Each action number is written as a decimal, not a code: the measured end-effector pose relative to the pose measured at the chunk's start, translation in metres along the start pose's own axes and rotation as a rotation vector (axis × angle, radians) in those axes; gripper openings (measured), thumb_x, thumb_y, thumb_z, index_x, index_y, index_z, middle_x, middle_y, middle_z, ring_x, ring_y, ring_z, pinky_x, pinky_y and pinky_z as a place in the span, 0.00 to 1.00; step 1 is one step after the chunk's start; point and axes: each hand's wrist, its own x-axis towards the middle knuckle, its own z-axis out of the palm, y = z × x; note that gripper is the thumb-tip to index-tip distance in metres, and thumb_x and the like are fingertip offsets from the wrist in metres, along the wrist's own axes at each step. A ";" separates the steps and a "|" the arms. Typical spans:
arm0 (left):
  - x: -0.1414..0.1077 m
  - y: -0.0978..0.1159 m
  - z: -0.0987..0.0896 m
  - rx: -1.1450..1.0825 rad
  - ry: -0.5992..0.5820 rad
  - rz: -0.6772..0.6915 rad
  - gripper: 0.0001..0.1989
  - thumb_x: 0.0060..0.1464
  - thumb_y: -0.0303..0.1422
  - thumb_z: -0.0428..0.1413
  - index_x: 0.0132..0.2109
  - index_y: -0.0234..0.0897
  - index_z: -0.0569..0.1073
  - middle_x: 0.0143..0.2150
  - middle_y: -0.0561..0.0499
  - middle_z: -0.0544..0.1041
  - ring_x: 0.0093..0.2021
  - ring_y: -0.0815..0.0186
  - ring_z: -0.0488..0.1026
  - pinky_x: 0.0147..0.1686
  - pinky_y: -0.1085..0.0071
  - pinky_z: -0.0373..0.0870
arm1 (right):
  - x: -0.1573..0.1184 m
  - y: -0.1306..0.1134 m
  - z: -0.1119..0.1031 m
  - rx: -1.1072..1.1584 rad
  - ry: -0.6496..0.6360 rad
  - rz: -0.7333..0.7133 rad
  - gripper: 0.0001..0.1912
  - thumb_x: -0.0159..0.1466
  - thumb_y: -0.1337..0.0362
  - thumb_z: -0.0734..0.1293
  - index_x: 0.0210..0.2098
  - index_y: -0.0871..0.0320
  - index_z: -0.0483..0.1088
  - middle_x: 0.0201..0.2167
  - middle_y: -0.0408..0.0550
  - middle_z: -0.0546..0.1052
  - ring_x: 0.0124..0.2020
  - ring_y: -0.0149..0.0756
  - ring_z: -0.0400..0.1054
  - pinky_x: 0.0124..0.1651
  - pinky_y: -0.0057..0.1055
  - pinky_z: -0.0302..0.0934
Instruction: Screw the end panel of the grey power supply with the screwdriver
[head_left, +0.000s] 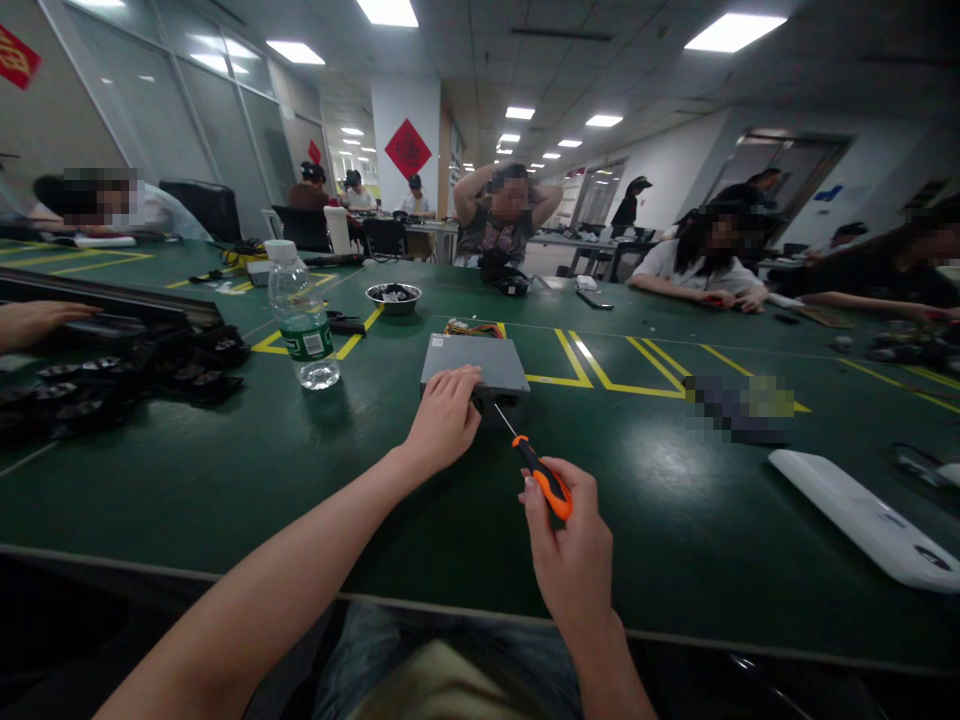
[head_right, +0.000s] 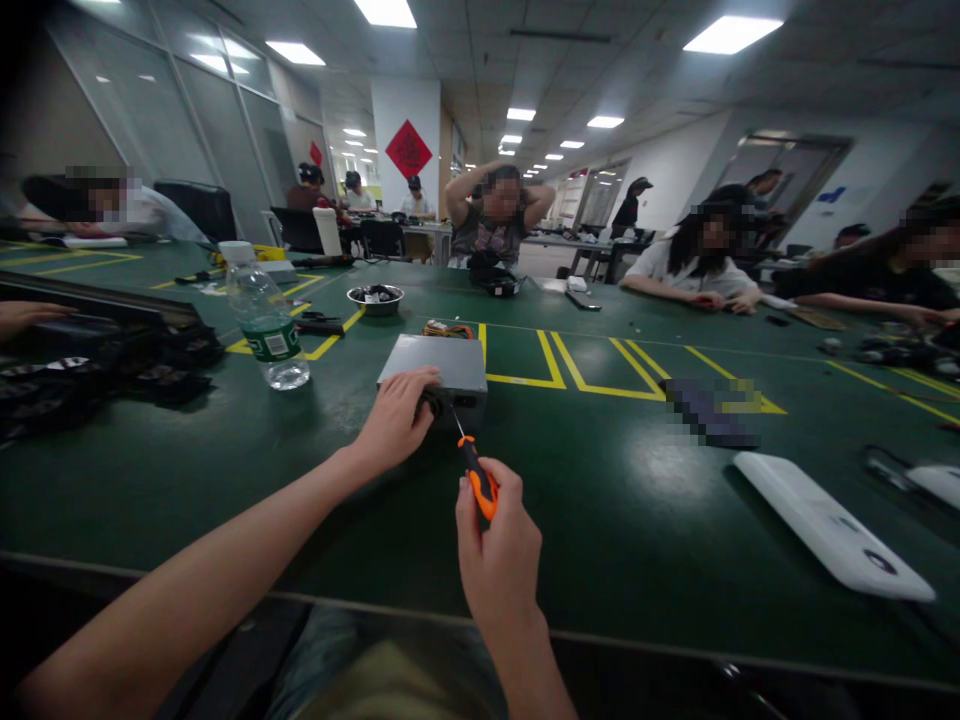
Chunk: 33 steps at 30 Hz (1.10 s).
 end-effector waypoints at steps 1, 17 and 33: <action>0.000 -0.001 0.001 0.025 0.006 0.006 0.18 0.53 0.24 0.46 0.52 0.33 0.64 0.57 0.45 0.67 0.59 0.63 0.60 0.60 0.61 0.53 | 0.000 0.000 0.000 -0.013 -0.015 -0.002 0.13 0.65 0.58 0.58 0.46 0.57 0.61 0.35 0.48 0.76 0.30 0.34 0.74 0.31 0.29 0.67; -0.003 0.000 0.005 0.118 -0.034 0.030 0.22 0.54 0.28 0.47 0.57 0.35 0.62 0.59 0.44 0.64 0.61 0.59 0.57 0.60 0.58 0.50 | 0.000 0.001 0.001 -0.023 -0.036 0.030 0.13 0.65 0.57 0.57 0.46 0.56 0.61 0.37 0.49 0.76 0.32 0.35 0.74 0.34 0.30 0.67; -0.002 0.005 0.002 0.150 -0.056 0.028 0.22 0.54 0.26 0.46 0.57 0.33 0.62 0.60 0.42 0.64 0.61 0.58 0.57 0.59 0.57 0.51 | 0.000 -0.007 0.001 -0.221 -0.093 -0.125 0.15 0.66 0.59 0.54 0.48 0.60 0.60 0.39 0.54 0.74 0.34 0.39 0.74 0.32 0.33 0.68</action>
